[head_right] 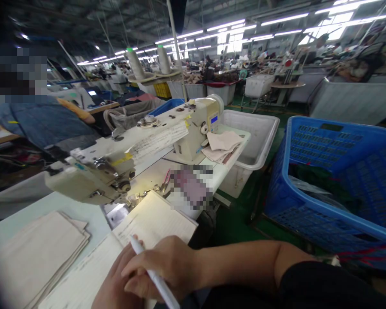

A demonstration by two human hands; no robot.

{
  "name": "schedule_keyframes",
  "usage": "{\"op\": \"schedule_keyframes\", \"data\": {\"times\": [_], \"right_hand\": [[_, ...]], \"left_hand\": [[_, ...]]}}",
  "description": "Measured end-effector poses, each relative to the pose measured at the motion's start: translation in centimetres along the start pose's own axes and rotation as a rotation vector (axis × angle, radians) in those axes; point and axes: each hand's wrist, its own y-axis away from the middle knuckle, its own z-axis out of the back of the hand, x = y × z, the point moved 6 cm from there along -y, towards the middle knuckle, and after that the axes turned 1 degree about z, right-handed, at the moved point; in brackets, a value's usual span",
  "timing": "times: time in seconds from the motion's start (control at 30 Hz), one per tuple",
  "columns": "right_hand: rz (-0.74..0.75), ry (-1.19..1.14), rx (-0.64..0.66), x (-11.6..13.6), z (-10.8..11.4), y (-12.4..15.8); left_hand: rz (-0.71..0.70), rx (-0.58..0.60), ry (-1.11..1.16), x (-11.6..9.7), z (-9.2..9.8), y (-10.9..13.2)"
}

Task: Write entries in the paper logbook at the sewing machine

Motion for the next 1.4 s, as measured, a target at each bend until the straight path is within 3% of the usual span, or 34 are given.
{"op": "schedule_keyframes", "data": {"times": [0.17, 0.3, 0.4, 0.93, 1.4], "right_hand": [[-0.321, -0.153, -0.111, -3.2, 2.2, -1.4], [-0.689, -0.4, -0.121, -6.8, 1.5, -0.9], [-0.809, -0.464, -0.132, -7.6, 1.0, -0.3], [-0.689, -0.501, -0.099, -7.6, 2.0, -0.3], [-0.719, -0.586, -0.103, -7.7, 2.1, -0.2]], "left_hand": [[0.061, -0.047, -0.021, -1.1, 0.1, -0.1], [0.092, -0.065, -0.023, -1.1, 0.1, 0.0], [0.098, -0.064, -0.011, -0.9, 0.1, -0.1], [0.161, -0.054, 0.013, -0.2, 0.2, -0.5], [0.188, -0.101, 0.043, -0.5, 0.5, -0.5]]}}
